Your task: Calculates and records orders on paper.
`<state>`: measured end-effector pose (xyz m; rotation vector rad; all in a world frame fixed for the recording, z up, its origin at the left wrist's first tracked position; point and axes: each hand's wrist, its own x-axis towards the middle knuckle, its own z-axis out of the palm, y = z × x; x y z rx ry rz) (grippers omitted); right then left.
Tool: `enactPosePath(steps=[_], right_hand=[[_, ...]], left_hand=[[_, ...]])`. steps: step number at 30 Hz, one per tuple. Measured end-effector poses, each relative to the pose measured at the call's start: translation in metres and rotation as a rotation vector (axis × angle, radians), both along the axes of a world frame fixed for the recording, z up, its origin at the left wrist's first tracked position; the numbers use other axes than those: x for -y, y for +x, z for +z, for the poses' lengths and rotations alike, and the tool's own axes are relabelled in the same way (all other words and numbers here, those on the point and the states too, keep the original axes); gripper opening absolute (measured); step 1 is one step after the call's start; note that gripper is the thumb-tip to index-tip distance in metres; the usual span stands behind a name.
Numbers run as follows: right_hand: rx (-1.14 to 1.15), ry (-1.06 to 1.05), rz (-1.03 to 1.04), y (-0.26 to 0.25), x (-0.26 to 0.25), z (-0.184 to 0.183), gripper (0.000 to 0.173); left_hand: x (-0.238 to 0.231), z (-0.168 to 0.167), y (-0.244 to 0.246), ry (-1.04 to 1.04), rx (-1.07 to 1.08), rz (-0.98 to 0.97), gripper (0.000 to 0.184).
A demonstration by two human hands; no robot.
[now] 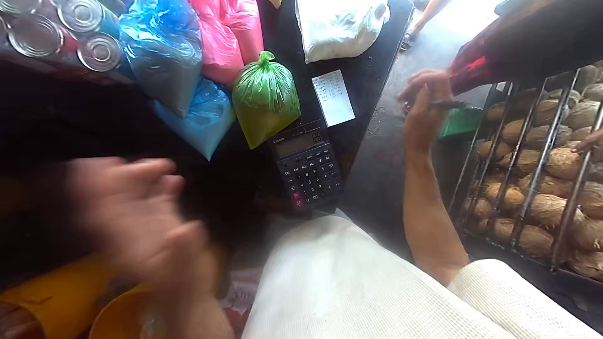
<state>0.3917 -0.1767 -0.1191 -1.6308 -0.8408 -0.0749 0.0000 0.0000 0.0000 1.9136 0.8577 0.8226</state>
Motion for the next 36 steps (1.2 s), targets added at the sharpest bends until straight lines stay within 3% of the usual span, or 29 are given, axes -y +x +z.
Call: enactPosePath(steps=[3,5,9,14,18,23,29,33,36], right_hand=[[0.212,-0.477,0.069,-0.006,0.001,-0.001,0.027],[0.217,-0.664,0.172,0.001,-0.022,-0.007,0.03],[0.229,-0.794,0.235,0.016,-0.076,-0.005,0.039],[0.146,-1.019,0.318,0.035,-0.104,-0.019,0.039],[0.069,-1.019,0.313,0.039,-0.107,-0.025,0.049],[0.048,-0.977,0.311,0.041,-0.107,-0.026,0.046],[-0.121,-0.756,0.407,0.039,-0.079,-0.016,0.029],[-0.274,-0.564,0.418,0.027,-0.027,0.0,0.024],[-0.353,-0.493,0.373,0.028,-0.021,0.006,0.021]], left_hand=[[0.021,-0.094,0.018,0.026,-0.279,-0.176,0.069],[0.033,-0.128,0.037,0.053,-0.333,-0.251,0.066],[0.04,-0.142,0.052,0.102,-0.297,-0.287,0.061],[0.038,-0.142,0.026,0.094,-0.339,-0.223,0.064],[0.054,-0.154,0.005,0.088,-0.467,-0.257,0.084],[0.084,-0.159,0.014,0.258,-0.553,-0.252,0.109],[0.089,-0.169,0.028,0.347,-0.563,-0.253,0.103],[0.078,-0.169,0.029,0.391,-0.573,-0.319,0.1],[0.07,-0.167,0.035,0.381,-0.587,-0.353,0.103]])
